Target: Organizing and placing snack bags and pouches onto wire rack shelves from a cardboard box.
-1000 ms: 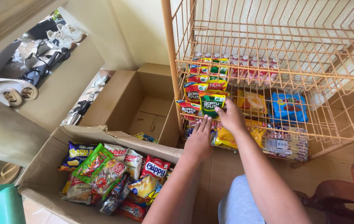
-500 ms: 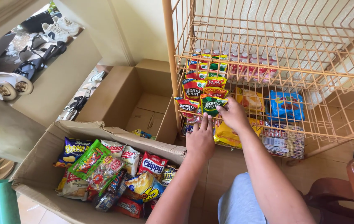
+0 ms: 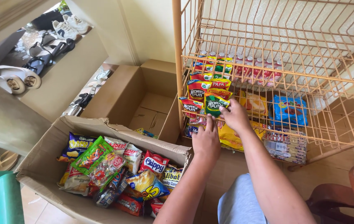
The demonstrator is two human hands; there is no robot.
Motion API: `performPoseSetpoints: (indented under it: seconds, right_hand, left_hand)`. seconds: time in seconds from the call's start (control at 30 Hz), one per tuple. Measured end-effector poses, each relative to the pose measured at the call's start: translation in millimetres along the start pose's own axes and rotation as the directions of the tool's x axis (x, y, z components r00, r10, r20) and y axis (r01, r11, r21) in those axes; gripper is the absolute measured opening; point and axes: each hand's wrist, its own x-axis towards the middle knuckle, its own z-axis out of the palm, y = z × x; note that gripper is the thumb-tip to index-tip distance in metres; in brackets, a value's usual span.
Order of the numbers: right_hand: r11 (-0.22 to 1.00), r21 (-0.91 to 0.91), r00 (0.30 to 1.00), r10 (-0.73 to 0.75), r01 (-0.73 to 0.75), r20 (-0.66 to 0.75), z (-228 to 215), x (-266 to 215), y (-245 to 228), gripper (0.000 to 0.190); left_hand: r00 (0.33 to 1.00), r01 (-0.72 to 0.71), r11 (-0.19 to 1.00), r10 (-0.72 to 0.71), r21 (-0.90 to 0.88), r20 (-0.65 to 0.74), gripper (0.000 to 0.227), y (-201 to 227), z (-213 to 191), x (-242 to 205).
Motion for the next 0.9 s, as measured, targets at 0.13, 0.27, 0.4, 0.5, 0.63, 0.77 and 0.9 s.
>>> performPoseSetpoints:
  seconds: [0.13, 0.27, 0.4, 0.5, 0.63, 0.77, 0.9]
  right_hand:
    - [0.998, 0.060, 1.000, 0.008, -0.008, -0.005, 1, -2, -5, 0.027]
    - [1.000, 0.020, 1.000, 0.011, -0.011, 0.019, -1, 1, 2, 0.027]
    - [0.992, 0.117, 0.998, 0.046, -0.051, 0.051, -2, -4, -10, 0.031]
    - [0.989, 0.140, 0.998, 0.047, -0.053, 0.047, -1, -6, -12, 0.031]
    - [0.993, 0.111, 0.998, 0.034, -0.040, 0.054, -3, -2, -5, 0.032]
    - [0.989, 0.123, 0.996, 0.075, -0.079, 0.042, -3, -5, -13, 0.025]
    - [0.994, -0.076, 0.997, 0.074, -0.074, -0.010, -2, -21, -42, 0.032]
  left_hand:
    - [1.000, 0.016, 1.000, -0.016, -0.024, 0.018, 0.084, 2, -4, -3]
    - [0.999, 0.002, 1.000, -0.002, 0.001, 0.032, 0.087, -1, -9, -5]
    - [0.999, -0.011, 1.000, 0.010, 0.020, 0.032, 0.085, -3, -10, -5]
    - [1.000, -0.011, 1.000, 0.011, 0.020, 0.009, 0.086, -2, -4, -2]
    - [0.999, 0.000, 1.000, 0.000, 0.005, 0.039, 0.086, -2, -10, -5]
    - [0.999, -0.009, 1.000, 0.008, 0.009, 0.048, 0.088, -2, -12, -4]
    - [0.999, -0.005, 1.000, 0.005, 0.007, 0.048, 0.088, -2, -9, -3]
